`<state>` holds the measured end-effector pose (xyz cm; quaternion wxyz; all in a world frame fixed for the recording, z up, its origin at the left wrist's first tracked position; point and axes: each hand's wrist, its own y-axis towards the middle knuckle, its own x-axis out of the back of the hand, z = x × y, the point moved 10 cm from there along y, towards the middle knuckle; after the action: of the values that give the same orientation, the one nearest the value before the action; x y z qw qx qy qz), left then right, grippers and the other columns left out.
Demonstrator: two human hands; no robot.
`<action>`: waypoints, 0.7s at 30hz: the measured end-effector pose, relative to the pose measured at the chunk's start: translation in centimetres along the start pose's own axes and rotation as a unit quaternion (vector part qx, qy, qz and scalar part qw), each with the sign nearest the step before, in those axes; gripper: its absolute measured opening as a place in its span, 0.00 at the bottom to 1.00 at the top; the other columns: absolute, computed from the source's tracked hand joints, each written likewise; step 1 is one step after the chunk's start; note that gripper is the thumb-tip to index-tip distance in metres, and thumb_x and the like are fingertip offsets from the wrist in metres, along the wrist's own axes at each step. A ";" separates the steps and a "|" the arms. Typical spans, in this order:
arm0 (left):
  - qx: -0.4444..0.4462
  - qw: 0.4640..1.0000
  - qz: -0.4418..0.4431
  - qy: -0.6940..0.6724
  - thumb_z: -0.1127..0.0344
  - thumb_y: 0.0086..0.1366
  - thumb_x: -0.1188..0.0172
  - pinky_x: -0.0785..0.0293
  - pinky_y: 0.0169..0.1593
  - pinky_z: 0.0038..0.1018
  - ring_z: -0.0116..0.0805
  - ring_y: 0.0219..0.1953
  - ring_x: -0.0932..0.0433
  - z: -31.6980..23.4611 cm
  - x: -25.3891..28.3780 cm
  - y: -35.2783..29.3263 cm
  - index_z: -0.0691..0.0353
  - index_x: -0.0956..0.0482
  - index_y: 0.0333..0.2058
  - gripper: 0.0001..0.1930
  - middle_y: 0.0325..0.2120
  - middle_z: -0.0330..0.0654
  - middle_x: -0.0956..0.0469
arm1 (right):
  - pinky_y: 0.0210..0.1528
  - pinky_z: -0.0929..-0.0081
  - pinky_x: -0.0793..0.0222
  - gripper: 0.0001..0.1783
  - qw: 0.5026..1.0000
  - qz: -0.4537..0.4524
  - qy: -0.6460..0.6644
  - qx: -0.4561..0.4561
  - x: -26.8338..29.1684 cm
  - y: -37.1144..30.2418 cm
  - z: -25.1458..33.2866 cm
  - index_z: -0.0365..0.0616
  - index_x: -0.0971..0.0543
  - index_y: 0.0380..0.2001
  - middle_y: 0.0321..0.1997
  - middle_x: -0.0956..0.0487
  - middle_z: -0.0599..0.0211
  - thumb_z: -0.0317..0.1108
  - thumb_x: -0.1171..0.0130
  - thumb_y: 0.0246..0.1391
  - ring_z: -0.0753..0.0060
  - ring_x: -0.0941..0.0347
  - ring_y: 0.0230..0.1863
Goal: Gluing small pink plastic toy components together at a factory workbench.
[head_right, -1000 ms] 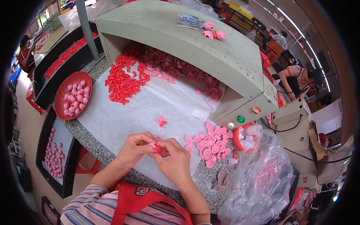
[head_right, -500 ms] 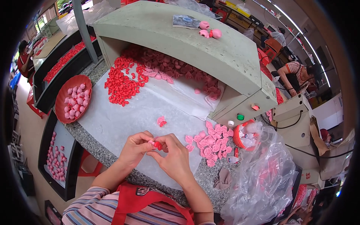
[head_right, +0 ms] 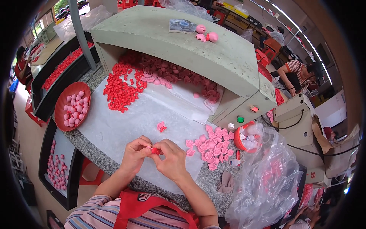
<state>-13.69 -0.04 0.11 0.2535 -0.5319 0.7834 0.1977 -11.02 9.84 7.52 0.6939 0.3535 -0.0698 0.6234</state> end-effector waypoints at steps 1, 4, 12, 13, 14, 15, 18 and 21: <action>-0.002 1.000 -0.002 0.000 0.78 0.53 0.42 0.30 0.40 0.23 0.26 0.37 0.29 0.0 0.7 0.3 0.65 0.25 0.29 0.04 0.30 0.38 0.29 | 0.25 0.82 0.29 0.11 1.000 -0.015 0.000 -0.006 -0.1 -0.1 -0.3 0.39 0.26 0.24 0.24 0.25 0.66 0.24 0.34 0.34 0.75 0.26 0.23; 0.081 0.995 0.038 0.033 0.77 0.52 0.41 0.30 0.39 0.22 0.25 0.36 0.29 0.6 2.4 1.9 0.65 0.24 0.32 0.07 0.32 0.38 0.28 | 0.27 0.80 0.29 0.11 0.998 0.014 -0.006 -0.059 -1.9 0.6 -1.9 0.39 0.27 0.26 0.26 0.27 0.66 0.24 0.36 0.35 0.74 0.26 0.24; -0.111 0.893 -0.114 0.420 0.74 0.51 0.40 0.29 0.35 0.21 0.25 0.32 0.26 -5.6 9.7 10.6 0.66 0.24 0.38 0.13 0.33 0.39 0.24 | 0.30 0.69 0.30 0.12 0.995 0.035 -0.080 -0.045 -8.0 4.7 -6.6 0.42 0.26 0.30 0.33 0.30 0.62 0.22 0.41 0.37 0.64 0.27 0.29; -0.127 0.864 -0.118 0.473 0.72 0.51 0.39 0.29 0.33 0.23 0.29 0.30 0.25 -5.8 10.3 12.4 0.66 0.24 0.38 0.14 0.33 0.42 0.24 | 0.31 0.67 0.30 0.12 0.992 0.048 -0.106 -0.040 -9.1 4.9 -6.7 0.42 0.26 0.31 0.34 0.30 0.61 0.22 0.42 0.37 0.61 0.27 0.31; -0.142 0.831 -0.124 0.524 0.70 0.51 0.39 0.29 0.32 0.26 0.33 0.29 0.24 -5.9 10.7 14.1 0.66 0.24 0.39 0.15 0.33 0.45 0.24 | 0.31 0.67 0.30 0.12 0.993 0.052 -0.104 -0.032 -9.9 4.8 -6.6 0.42 0.26 0.31 0.34 0.30 0.61 0.22 0.42 0.37 0.61 0.27 0.31; -0.147 0.830 -0.128 0.523 0.70 0.51 0.39 0.29 0.32 0.26 0.33 0.29 0.24 -5.9 10.8 15.8 0.66 0.24 0.39 0.15 0.33 0.45 0.24 | 0.31 0.66 0.30 0.12 0.990 0.064 -0.122 -0.019 -10.7 4.4 -6.5 0.42 0.26 0.31 0.34 0.31 0.61 0.22 0.42 0.38 0.60 0.28 0.31; -0.160 0.718 -0.147 0.662 0.66 0.47 0.37 0.28 0.33 0.34 0.44 0.31 0.23 -5.5 9.1 19.9 0.66 0.23 0.31 0.12 0.31 0.51 0.26 | 0.32 0.64 0.31 0.11 0.989 0.075 -0.130 -0.013 -10.3 3.6 -5.2 0.42 0.25 0.31 0.34 0.32 0.61 0.24 0.43 0.39 0.59 0.28 0.32; -0.152 0.582 -0.205 0.772 0.64 0.45 0.37 0.26 0.32 0.37 0.49 0.31 0.23 -4.8 8.8 21.8 0.65 0.25 0.24 0.11 0.30 0.52 0.26 | 0.32 0.65 0.31 0.12 0.991 0.072 -0.114 -0.016 -8.6 3.9 -5.4 0.42 0.25 0.32 0.34 0.31 0.61 0.25 0.42 0.39 0.59 0.28 0.32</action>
<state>-37.68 -1.50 -0.51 -0.4973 -0.6616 0.5127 -0.2284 -18.26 5.81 0.43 0.6403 0.4056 -0.1837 0.6259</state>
